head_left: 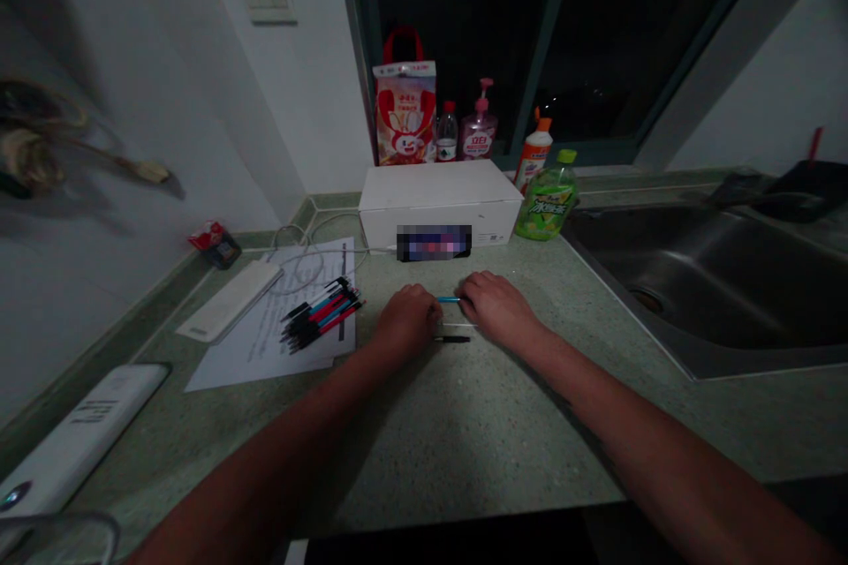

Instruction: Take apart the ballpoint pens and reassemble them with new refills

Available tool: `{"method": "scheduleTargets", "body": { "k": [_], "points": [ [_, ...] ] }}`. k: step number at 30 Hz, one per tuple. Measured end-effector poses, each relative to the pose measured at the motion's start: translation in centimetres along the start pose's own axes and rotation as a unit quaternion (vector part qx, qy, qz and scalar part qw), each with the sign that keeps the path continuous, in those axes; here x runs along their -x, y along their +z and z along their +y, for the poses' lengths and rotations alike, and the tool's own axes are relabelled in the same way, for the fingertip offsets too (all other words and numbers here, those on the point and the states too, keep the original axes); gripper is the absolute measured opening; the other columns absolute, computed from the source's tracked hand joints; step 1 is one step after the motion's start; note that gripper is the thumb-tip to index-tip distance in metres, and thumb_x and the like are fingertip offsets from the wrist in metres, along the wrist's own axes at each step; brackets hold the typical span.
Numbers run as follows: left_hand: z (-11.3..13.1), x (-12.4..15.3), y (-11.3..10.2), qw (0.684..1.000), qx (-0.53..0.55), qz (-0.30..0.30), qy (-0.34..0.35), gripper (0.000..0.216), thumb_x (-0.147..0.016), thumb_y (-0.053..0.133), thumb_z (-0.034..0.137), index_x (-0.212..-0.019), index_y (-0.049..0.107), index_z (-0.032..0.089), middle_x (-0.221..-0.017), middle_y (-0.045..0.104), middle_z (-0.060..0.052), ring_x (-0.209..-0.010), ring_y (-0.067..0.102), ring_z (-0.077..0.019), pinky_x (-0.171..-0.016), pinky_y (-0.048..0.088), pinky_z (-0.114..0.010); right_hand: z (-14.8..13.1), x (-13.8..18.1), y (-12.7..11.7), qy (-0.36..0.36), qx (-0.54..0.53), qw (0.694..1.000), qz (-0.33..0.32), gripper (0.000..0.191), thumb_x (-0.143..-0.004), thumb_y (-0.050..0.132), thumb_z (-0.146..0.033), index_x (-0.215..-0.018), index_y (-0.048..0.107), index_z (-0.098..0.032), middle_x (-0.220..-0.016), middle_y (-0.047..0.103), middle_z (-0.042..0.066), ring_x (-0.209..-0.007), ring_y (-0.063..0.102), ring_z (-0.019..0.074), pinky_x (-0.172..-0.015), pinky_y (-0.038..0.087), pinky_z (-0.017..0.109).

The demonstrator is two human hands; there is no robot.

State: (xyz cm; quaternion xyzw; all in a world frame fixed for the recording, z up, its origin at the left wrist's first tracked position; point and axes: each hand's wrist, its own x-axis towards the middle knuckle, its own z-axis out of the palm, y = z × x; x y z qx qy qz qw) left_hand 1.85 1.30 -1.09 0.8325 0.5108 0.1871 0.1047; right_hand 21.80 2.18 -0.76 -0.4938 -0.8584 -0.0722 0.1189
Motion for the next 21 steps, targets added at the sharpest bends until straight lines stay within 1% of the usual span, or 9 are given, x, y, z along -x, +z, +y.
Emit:
{"method": "scheduleTargets", "body": {
  "k": [2,4,6,8,14,18,21],
  "points": [
    [-0.28,0.03,-0.19,0.999,0.012,0.031,-0.025,0.015,-0.092,0.055,0.016,-0.087,0.069,0.016,-0.094,0.066,-0.008,-0.095,0.058,-0.0226,-0.086,0.045,-0.035,-0.04,0.11,-0.14,0.004,-0.015,1.000,0.006,0.006,-0.094,0.068,-0.018,-0.096,0.071,-0.014,-0.094,0.065,0.008,-0.095,0.057,0.0245,-0.081,0.041,0.034],
    [-0.60,0.08,-0.37,0.996,0.035,0.058,-0.063,0.014,-0.093,0.055,0.018,-0.088,0.068,0.016,-0.095,0.067,-0.007,-0.095,0.059,-0.0224,-0.086,0.045,-0.034,-0.07,0.25,-0.32,0.004,-0.041,0.999,0.015,0.006,-0.093,0.068,-0.017,-0.098,0.070,-0.014,-0.094,0.065,0.007,-0.094,0.057,0.0234,-0.081,0.041,0.033],
    [-0.82,0.14,-0.52,0.991,0.058,0.071,-0.101,0.014,-0.094,0.054,0.020,-0.089,0.067,0.017,-0.094,0.067,-0.007,-0.092,0.060,-0.0219,-0.084,0.045,-0.034,-0.13,0.37,-0.46,-0.003,-0.063,0.998,0.023,0.006,-0.093,0.068,-0.017,-0.098,0.070,-0.014,-0.094,0.066,0.006,-0.092,0.058,0.0225,-0.082,0.041,0.033],
    [-0.85,0.22,-0.63,0.987,0.077,0.073,-0.120,0.014,-0.094,0.054,0.021,-0.089,0.067,0.018,-0.093,0.068,-0.006,-0.090,0.060,-0.0212,-0.082,0.045,-0.033,-0.27,0.45,-0.56,-0.010,-0.075,0.997,0.032,0.006,-0.093,0.068,-0.017,-0.098,0.069,-0.014,-0.094,0.067,0.006,-0.092,0.059,0.0222,-0.083,0.041,0.032],
    [-0.60,0.51,-0.62,0.985,0.110,0.068,-0.110,0.011,-0.091,0.056,0.019,-0.086,0.066,0.019,-0.090,0.068,-0.004,-0.088,0.061,-0.0199,-0.081,0.045,-0.032,-0.71,0.61,-0.73,-0.029,-0.089,0.995,0.041,0.005,-0.092,0.070,-0.016,-0.096,0.068,-0.015,-0.091,0.066,0.005,-0.090,0.059,0.0222,-0.082,0.043,0.032],
    [-0.59,0.71,-0.71,0.971,0.192,0.073,-0.122,0.009,-0.090,0.058,0.022,-0.087,0.067,0.020,-0.089,0.069,-0.002,-0.084,0.062,-0.0179,-0.079,0.046,-0.030,-0.64,0.75,-0.69,-0.038,-0.112,0.992,0.042,0.006,-0.093,0.068,-0.015,-0.099,0.067,-0.016,-0.093,0.066,0.004,-0.091,0.059,0.0218,-0.081,0.044,0.032],
    [-0.52,0.81,-0.78,0.959,0.248,0.074,-0.120,0.010,-0.090,0.060,0.025,-0.085,0.067,0.020,-0.086,0.070,-0.001,-0.082,0.063,-0.0169,-0.078,0.047,-0.029,-0.69,0.82,-0.54,-0.061,-0.132,0.989,0.036,0.015,-0.094,0.067,-0.014,-0.108,0.066,-0.018,-0.098,0.066,0.004,-0.095,0.059,0.0217,-0.085,0.044,0.032]
  ]
}}
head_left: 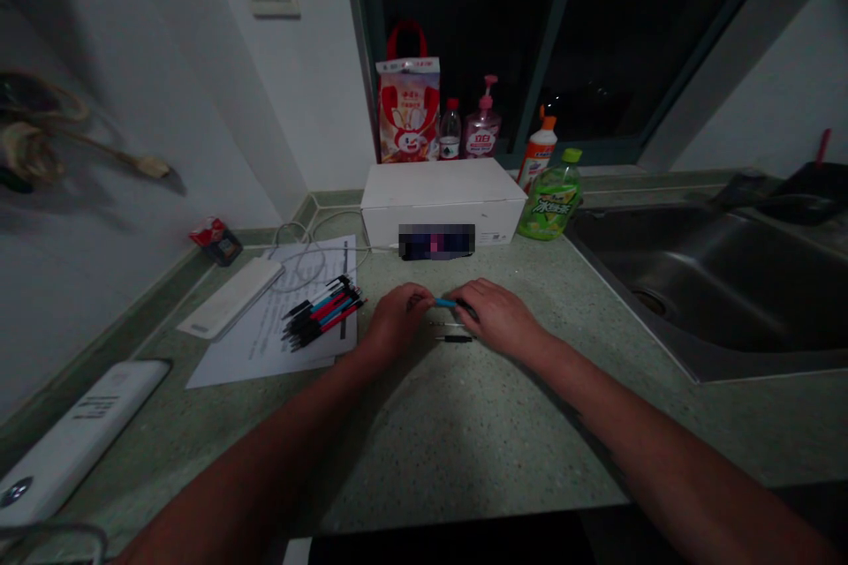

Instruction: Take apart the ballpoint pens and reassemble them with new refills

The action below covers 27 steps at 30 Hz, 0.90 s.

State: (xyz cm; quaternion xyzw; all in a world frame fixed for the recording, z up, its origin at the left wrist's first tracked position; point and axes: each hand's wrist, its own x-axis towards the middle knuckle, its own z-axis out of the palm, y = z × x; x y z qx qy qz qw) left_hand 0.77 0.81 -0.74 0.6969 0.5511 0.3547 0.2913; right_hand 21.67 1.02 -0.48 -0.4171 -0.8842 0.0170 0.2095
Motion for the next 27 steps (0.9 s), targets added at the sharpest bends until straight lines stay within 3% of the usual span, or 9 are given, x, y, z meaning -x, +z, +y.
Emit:
{"method": "scheduleTargets", "body": {
  "k": [3,6,11,14,20,24,27],
  "points": [
    [-0.2,0.0,0.1,0.999,0.040,0.006,-0.014,0.008,-0.088,0.062,0.026,-0.090,0.067,0.020,-0.085,0.070,0.000,-0.081,0.064,-0.0163,-0.077,0.049,-0.028,-0.1,0.0,0.2,-0.007,-0.012,1.000,-0.003,0.020,-0.093,0.066,-0.013,-0.112,0.065,-0.019,-0.101,0.066,0.004,-0.097,0.058,0.0222,-0.086,0.045,0.032],
    [-0.6,0.1,0.3,1.000,0.030,0.006,0.002,0.017,-0.085,0.066,0.022,-0.101,0.067,0.018,-0.089,0.070,-0.002,-0.081,0.064,-0.0167,-0.075,0.050,-0.029,0.0,0.1,0.2,0.031,-0.026,0.999,0.021,0.016,-0.093,0.063,-0.014,-0.108,0.064,-0.018,-0.100,0.065,0.006,-0.095,0.059,0.0222,-0.083,0.046,0.032],
    [-0.8,0.1,0.4,0.977,-0.150,-0.078,0.129,0.006,-0.081,0.071,0.017,-0.087,0.071,0.017,-0.092,0.068,-0.006,-0.093,0.060,-0.0225,-0.085,0.047,-0.035,0.3,0.1,-0.1,0.096,-0.038,0.992,0.068,0.024,-0.089,0.058,-0.014,-0.113,0.060,-0.016,-0.102,0.065,0.009,-0.093,0.060,0.0236,-0.082,0.047,0.033],
    [-0.4,0.2,0.4,0.961,-0.209,-0.095,0.156,0.007,-0.085,0.064,0.013,-0.084,0.070,0.017,-0.093,0.068,-0.007,-0.094,0.058,-0.0225,-0.088,0.045,-0.036,0.6,0.2,-0.2,0.094,-0.052,0.992,0.069,0.034,-0.089,0.056,-0.013,-0.123,0.058,-0.017,-0.113,0.066,0.009,-0.099,0.061,0.0242,-0.088,0.047,0.035],
    [-0.3,0.1,-0.3,0.971,-0.217,-0.029,0.096,0.018,-0.094,0.052,0.016,-0.092,0.070,0.018,-0.094,0.068,-0.007,-0.094,0.058,-0.0222,-0.085,0.045,-0.035,1.2,0.2,-0.4,0.116,-0.038,0.992,0.042,0.026,-0.100,0.050,-0.018,-0.123,0.062,-0.017,-0.118,0.066,0.010,-0.104,0.064,0.0256,-0.087,0.050,0.036],
    [-0.2,0.1,-1.0,0.971,-0.199,0.023,0.132,0.028,-0.099,0.045,0.021,-0.108,0.071,0.018,-0.103,0.069,-0.008,-0.100,0.057,-0.0234,-0.092,0.045,-0.038,1.6,0.3,-0.9,0.118,-0.009,0.992,0.033,0.030,-0.100,0.050,-0.013,-0.126,0.063,-0.019,-0.114,0.067,0.009,-0.100,0.064,0.0245,-0.083,0.050,0.033],
    [-0.1,0.1,-1.2,0.968,-0.201,0.038,0.146,0.031,-0.100,0.042,0.022,-0.107,0.072,0.019,-0.101,0.070,-0.008,-0.099,0.058,-0.0235,-0.094,0.044,-0.039,1.6,0.4,-1.0,0.119,0.014,0.993,0.022,0.031,-0.100,0.050,-0.011,-0.125,0.065,-0.020,-0.108,0.068,0.008,-0.095,0.065,0.0232,-0.079,0.049,0.031]
  ]
}}
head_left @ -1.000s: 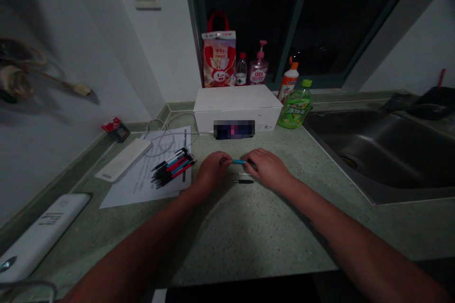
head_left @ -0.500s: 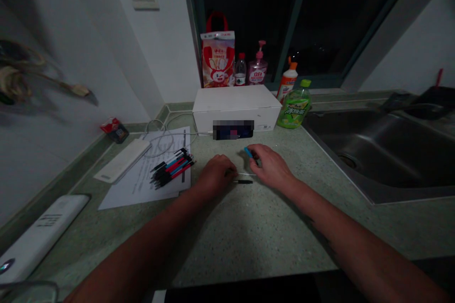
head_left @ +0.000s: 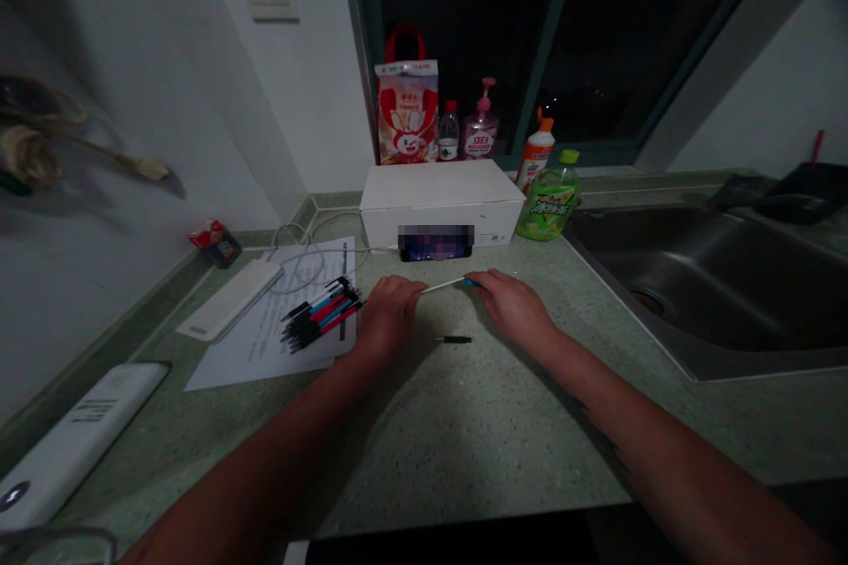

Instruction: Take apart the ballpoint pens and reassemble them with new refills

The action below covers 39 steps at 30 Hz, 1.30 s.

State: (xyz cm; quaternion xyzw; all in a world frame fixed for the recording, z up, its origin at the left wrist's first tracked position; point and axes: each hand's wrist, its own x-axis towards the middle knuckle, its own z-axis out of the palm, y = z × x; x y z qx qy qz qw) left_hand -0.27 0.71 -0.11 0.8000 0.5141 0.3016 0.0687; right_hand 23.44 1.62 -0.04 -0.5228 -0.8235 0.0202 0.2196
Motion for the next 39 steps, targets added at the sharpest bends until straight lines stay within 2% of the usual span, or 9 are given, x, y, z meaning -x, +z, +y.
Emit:
{"method": "scheduleTargets", "body": {
  "k": [11,18,20,24,26,30,33,36,39],
  "points": [
    [-0.1,0.1,0.0,1.000,-0.027,0.004,0.002,0.031,-0.098,0.044,0.018,-0.105,0.075,0.020,-0.098,0.068,-0.008,-0.097,0.057,-0.0242,-0.089,0.044,-0.038,-0.2,0.1,0.4,-0.003,0.000,1.000,0.002,0.029,-0.100,0.052,-0.011,-0.122,0.068,-0.023,-0.106,0.068,0.005,-0.094,0.064,0.0217,-0.078,0.047,0.029],
    [0.8,0.4,0.4,0.998,-0.015,-0.031,0.051,0.024,-0.096,0.052,0.016,-0.107,0.073,0.021,-0.097,0.069,-0.006,-0.095,0.058,-0.0232,-0.088,0.045,-0.038,-1.3,0.5,0.5,-0.095,-0.037,0.993,-0.060,0.030,-0.101,0.053,-0.014,-0.126,0.065,-0.027,-0.107,0.067,0.003,-0.095,0.063,0.0193,-0.081,0.047,0.028],
    [0.9,0.5,0.4,0.998,-0.015,-0.012,0.052,0.024,-0.096,0.055,0.018,-0.116,0.068,0.021,-0.107,0.069,-0.007,-0.102,0.058,-0.0238,-0.093,0.045,-0.039,-1.6,0.6,0.6,-0.103,-0.037,0.992,-0.069,0.038,-0.100,0.051,-0.011,-0.132,0.061,-0.029,-0.108,0.066,0.003,-0.095,0.064,0.0189,-0.080,0.048,0.028],
    [0.9,0.9,0.3,0.994,-0.007,0.085,0.076,0.033,-0.094,0.061,0.028,-0.126,0.061,0.019,-0.127,0.063,-0.012,-0.119,0.053,-0.0259,-0.103,0.042,-0.043,-1.5,0.5,0.4,-0.072,-0.022,0.996,-0.039,0.044,-0.098,0.048,-0.007,-0.136,0.059,-0.026,-0.112,0.066,0.004,-0.094,0.064,0.0194,-0.077,0.048,0.028],
    [1.0,1.1,0.3,0.991,0.014,0.048,0.121,0.024,-0.094,0.062,0.030,-0.116,0.066,0.020,-0.118,0.067,-0.009,-0.113,0.057,-0.0238,-0.099,0.044,-0.041,-1.3,0.4,0.2,-0.048,-0.016,0.998,-0.024,0.044,-0.097,0.048,-0.006,-0.134,0.060,-0.025,-0.111,0.066,0.005,-0.092,0.065,0.0195,-0.075,0.048,0.028],
    [1.7,1.5,0.8,0.975,0.027,-0.104,0.194,0.012,-0.089,0.068,0.027,-0.099,0.071,0.021,-0.108,0.069,-0.006,-0.106,0.059,-0.0235,-0.095,0.045,-0.041,-1.2,0.3,-0.2,-0.026,-0.009,1.000,-0.015,0.044,-0.095,0.048,-0.005,-0.132,0.062,-0.024,-0.112,0.066,0.005,-0.089,0.065,0.0192,-0.071,0.047,0.027],
    [2.1,1.4,0.9,0.981,0.011,-0.117,0.157,0.011,-0.091,0.063,0.018,-0.097,0.071,0.019,-0.108,0.070,-0.006,-0.107,0.059,-0.0246,-0.097,0.044,-0.041,-1.1,0.4,-0.3,-0.027,-0.008,0.999,-0.016,0.042,-0.095,0.049,-0.005,-0.131,0.062,-0.024,-0.112,0.066,0.005,-0.091,0.065,0.0196,-0.072,0.047,0.027],
    [1.7,1.0,0.7,0.997,0.020,-0.064,0.038,0.014,-0.092,0.058,0.017,-0.101,0.070,0.019,-0.104,0.071,-0.006,-0.102,0.061,-0.0237,-0.094,0.045,-0.039,-1.1,0.4,-0.3,-0.027,-0.007,0.999,-0.016,0.039,-0.096,0.051,-0.006,-0.128,0.064,-0.024,-0.112,0.066,0.004,-0.093,0.065,0.0202,-0.073,0.047,0.028],
    [0.8,0.6,0.4,0.996,0.039,-0.002,-0.077,0.015,-0.094,0.055,0.022,-0.101,0.069,0.020,-0.102,0.071,-0.007,-0.098,0.062,-0.0239,-0.091,0.046,-0.038,-0.9,0.4,-0.2,-0.028,-0.010,0.999,-0.015,0.038,-0.097,0.050,-0.006,-0.127,0.064,-0.024,-0.111,0.066,0.004,-0.093,0.065,0.0198,-0.073,0.047,0.028]
  ]
}}
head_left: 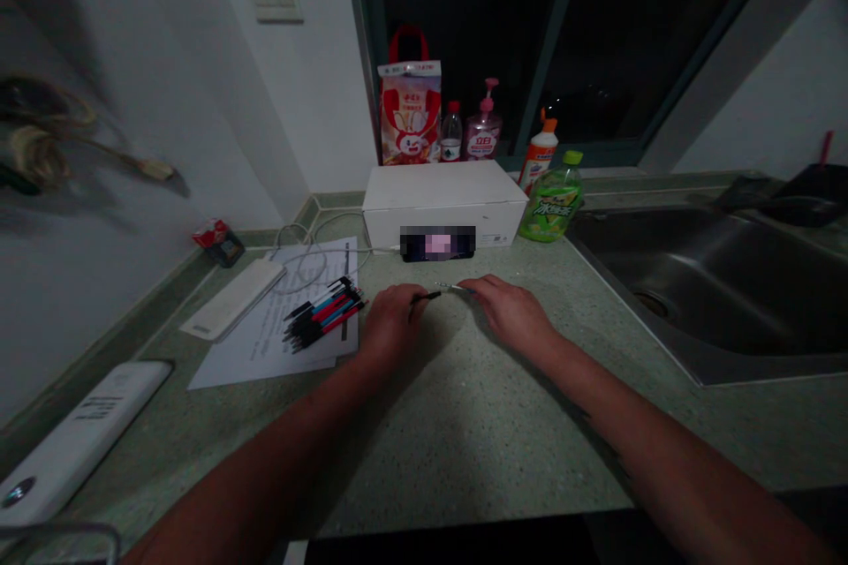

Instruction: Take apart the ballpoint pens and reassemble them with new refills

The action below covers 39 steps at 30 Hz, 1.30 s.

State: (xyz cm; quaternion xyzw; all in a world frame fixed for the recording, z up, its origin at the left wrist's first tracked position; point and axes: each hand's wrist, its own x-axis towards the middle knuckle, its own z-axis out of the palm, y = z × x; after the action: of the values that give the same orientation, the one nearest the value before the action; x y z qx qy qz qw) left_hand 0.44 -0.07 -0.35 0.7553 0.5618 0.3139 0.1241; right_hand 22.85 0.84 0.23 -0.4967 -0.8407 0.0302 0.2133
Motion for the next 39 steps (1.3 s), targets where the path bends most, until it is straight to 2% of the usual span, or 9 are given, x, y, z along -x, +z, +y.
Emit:
{"method": "scheduleTargets", "body": {
  "k": [4,9,16,25,28,32,36,39],
  "points": [
    [-0.7,-0.3,-0.1,0.998,0.016,0.042,-0.046,0.015,-0.094,0.055,0.024,-0.101,0.068,0.019,-0.103,0.070,-0.007,-0.098,0.062,-0.0243,-0.090,0.046,-0.038,0.2,0.1,0.2,-0.007,0.001,1.000,0.006,0.040,-0.096,0.049,-0.005,-0.126,0.064,-0.025,-0.109,0.066,0.003,-0.091,0.064,0.0192,-0.073,0.047,0.027],
    [-0.5,-0.2,-0.1,0.999,0.022,0.029,-0.029,0.016,-0.094,0.054,0.025,-0.100,0.069,0.020,-0.102,0.071,-0.007,-0.099,0.062,-0.0246,-0.091,0.046,-0.038,0.1,0.1,0.1,-0.011,0.003,1.000,-0.005,0.042,-0.094,0.049,-0.004,-0.127,0.064,-0.026,-0.111,0.066,0.003,-0.091,0.065,0.0191,-0.072,0.047,0.027],
    [-0.4,-0.2,-0.3,0.999,0.018,0.041,-0.027,0.020,-0.094,0.052,0.024,-0.100,0.069,0.018,-0.104,0.071,-0.010,-0.100,0.062,-0.0265,-0.092,0.045,-0.041,0.0,0.0,0.0,-0.007,0.015,1.000,-0.011,0.041,-0.095,0.050,-0.004,-0.127,0.065,-0.025,-0.111,0.067,0.003,-0.093,0.065,0.0198,-0.074,0.048,0.028],
    [-0.2,-0.2,-0.4,0.999,-0.004,-0.023,0.048,0.017,-0.092,0.056,0.020,-0.097,0.072,0.020,-0.099,0.071,-0.006,-0.099,0.062,-0.0241,-0.092,0.045,-0.038,-0.3,0.2,-0.1,-0.036,0.039,0.997,-0.057,0.049,-0.089,0.054,0.000,-0.127,0.066,-0.028,-0.114,0.067,0.002,-0.095,0.066,0.0201,-0.077,0.050,0.028],
    [0.0,0.0,-0.1,0.998,0.023,-0.044,0.037,0.017,-0.092,0.057,0.020,-0.099,0.072,0.020,-0.100,0.072,-0.005,-0.098,0.063,-0.0227,-0.090,0.045,-0.035,-0.5,0.2,0.1,-0.055,0.006,0.997,-0.054,0.044,-0.093,0.054,-0.002,-0.127,0.066,-0.028,-0.115,0.067,0.002,-0.098,0.066,0.0201,-0.081,0.051,0.029],
    [-0.1,0.4,0.4,0.992,0.106,-0.073,-0.009,0.018,-0.096,0.053,0.026,-0.097,0.070,0.021,-0.091,0.073,-0.002,-0.087,0.066,-0.0190,-0.079,0.047,-0.031,-0.9,0.2,0.6,-0.065,-0.057,0.995,-0.044,0.031,-0.098,0.059,-0.010,-0.125,0.064,-0.024,-0.115,0.068,0.002,-0.103,0.066,0.0206,-0.086,0.051,0.030],
    [-0.4,0.3,0.6,0.990,0.136,-0.041,-0.009,0.011,-0.092,0.059,0.023,-0.092,0.070,0.021,-0.092,0.073,-0.001,-0.089,0.066,-0.0183,-0.082,0.048,-0.030,-1.1,0.1,0.7,0.006,-0.066,0.997,-0.032,0.013,-0.097,0.066,-0.018,-0.110,0.068,-0.021,-0.103,0.071,0.002,-0.094,0.068,0.0221,-0.080,0.051,0.031],
    [-0.6,0.2,0.7,0.992,0.128,-0.005,0.017,0.009,-0.088,0.063,0.017,-0.092,0.070,0.021,-0.095,0.072,-0.002,-0.094,0.065,-0.0193,-0.088,0.049,-0.032,-1.1,0.1,0.6,0.003,-0.072,0.997,-0.031,0.010,-0.098,0.068,-0.020,-0.107,0.069,-0.021,-0.101,0.071,0.001,-0.093,0.067,0.0221,-0.079,0.051,0.031]
  ]
}}
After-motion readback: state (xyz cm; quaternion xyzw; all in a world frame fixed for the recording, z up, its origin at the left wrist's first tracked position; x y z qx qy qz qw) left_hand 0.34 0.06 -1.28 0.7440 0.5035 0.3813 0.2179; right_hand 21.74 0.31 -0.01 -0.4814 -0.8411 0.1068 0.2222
